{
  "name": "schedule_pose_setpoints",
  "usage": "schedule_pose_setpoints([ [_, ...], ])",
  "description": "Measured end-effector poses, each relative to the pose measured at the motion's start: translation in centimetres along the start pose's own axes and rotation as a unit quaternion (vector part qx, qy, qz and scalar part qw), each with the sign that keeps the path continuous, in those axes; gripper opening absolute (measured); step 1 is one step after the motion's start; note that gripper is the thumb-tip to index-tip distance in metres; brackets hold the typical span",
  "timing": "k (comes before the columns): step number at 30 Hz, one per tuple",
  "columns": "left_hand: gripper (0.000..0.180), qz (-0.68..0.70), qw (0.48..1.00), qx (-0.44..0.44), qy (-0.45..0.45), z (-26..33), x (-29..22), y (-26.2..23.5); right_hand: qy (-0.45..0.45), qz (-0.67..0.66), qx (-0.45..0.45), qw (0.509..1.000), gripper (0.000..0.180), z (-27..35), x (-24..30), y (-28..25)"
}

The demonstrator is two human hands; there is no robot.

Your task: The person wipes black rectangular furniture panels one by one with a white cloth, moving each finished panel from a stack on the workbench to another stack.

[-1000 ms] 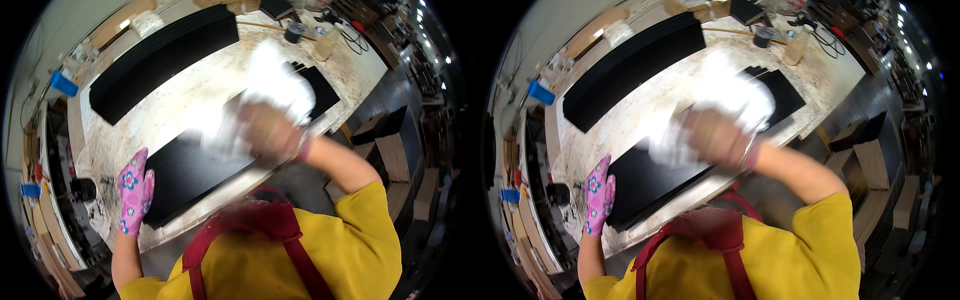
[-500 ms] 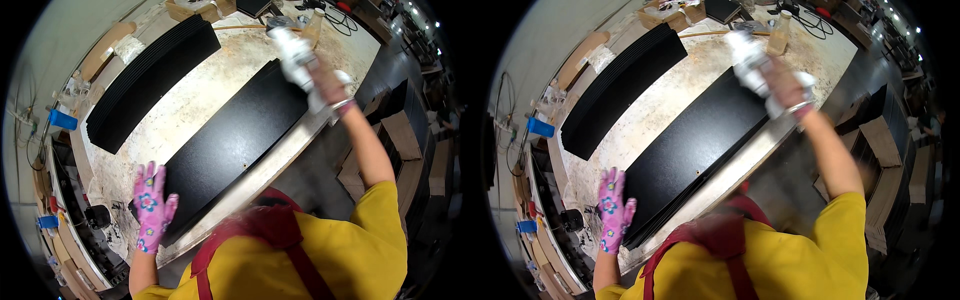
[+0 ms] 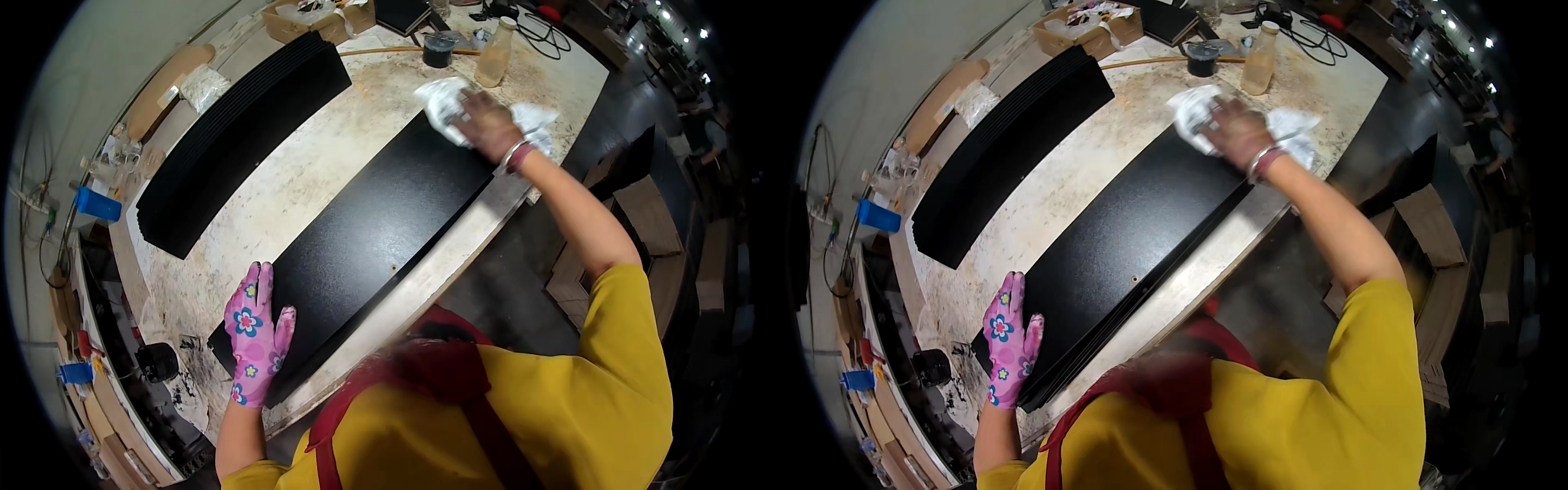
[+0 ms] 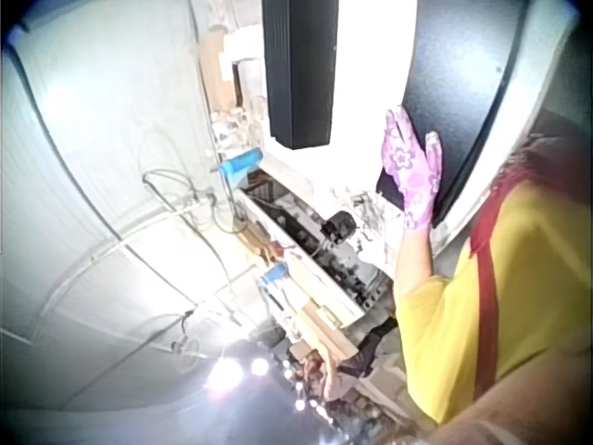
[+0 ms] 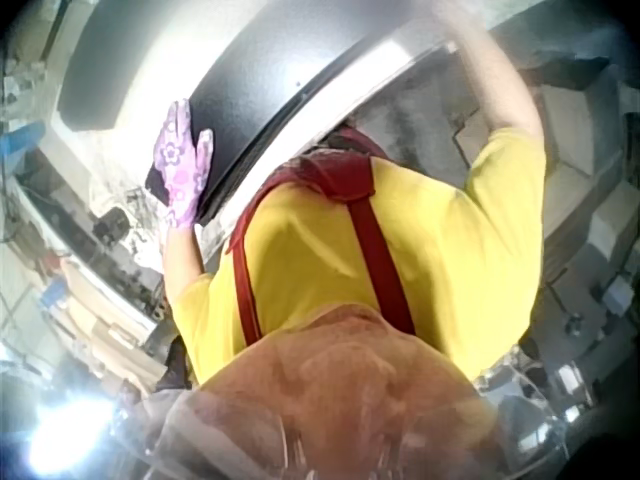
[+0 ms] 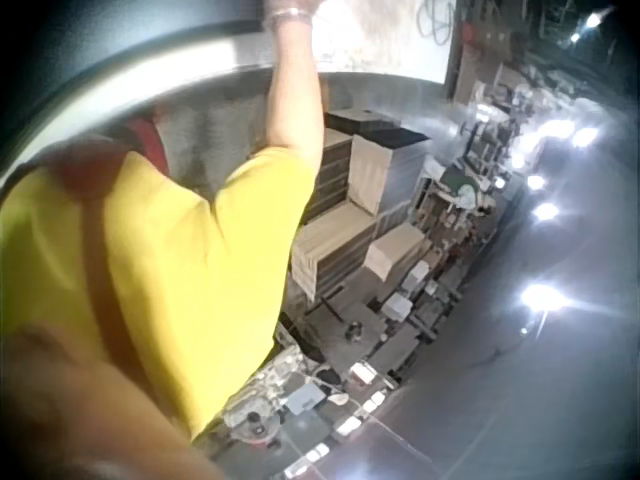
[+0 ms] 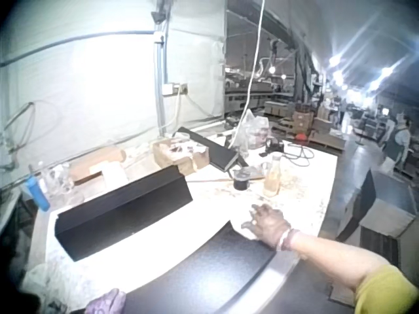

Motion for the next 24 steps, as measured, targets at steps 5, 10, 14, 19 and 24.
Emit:
schedule_pose_setpoints([
  [5, 0.067, 0.042, 0.999, 0.014, -0.027, -0.2, 0.3, -0.1, -0.399, -0.089, 0.058, 0.911, 0.042, 8.7, 18.5, 6.6],
  [10, 0.06, -0.008, 0.995, -0.074, 0.067, 0.3, 1.8, 0.5, -0.224, 0.0, 0.014, 0.974, 0.046, 4.9, 10.7, 4.9],
  [14, 0.044, 0.048, 0.998, -0.031, -0.012, 1.0, 3.4, -0.8, 0.021, -0.01, -0.049, 0.998, 0.038, 1.5, -0.5, 3.3],
  [19, 0.04, 0.126, 0.99, -0.015, -0.056, 1.6, 5.7, 0.1, -0.431, -0.021, -0.087, 0.898, 0.044, 8.0, 22.9, 9.5],
  [24, 0.043, 0.265, 0.956, 0.118, -0.046, 3.8, 11.2, -1.0, -0.433, -0.149, 0.073, 0.886, 0.059, 11.2, 24.3, 8.1],
])
Point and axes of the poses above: each hand's wrist, its own z-axis away from the middle knuckle, its own y-axis out of the palm, x = y × z, the point moved 1 cm from there along -z, towards the middle knuckle, and after that the axes turned 15 degrees about x, right-handed, at the moved point
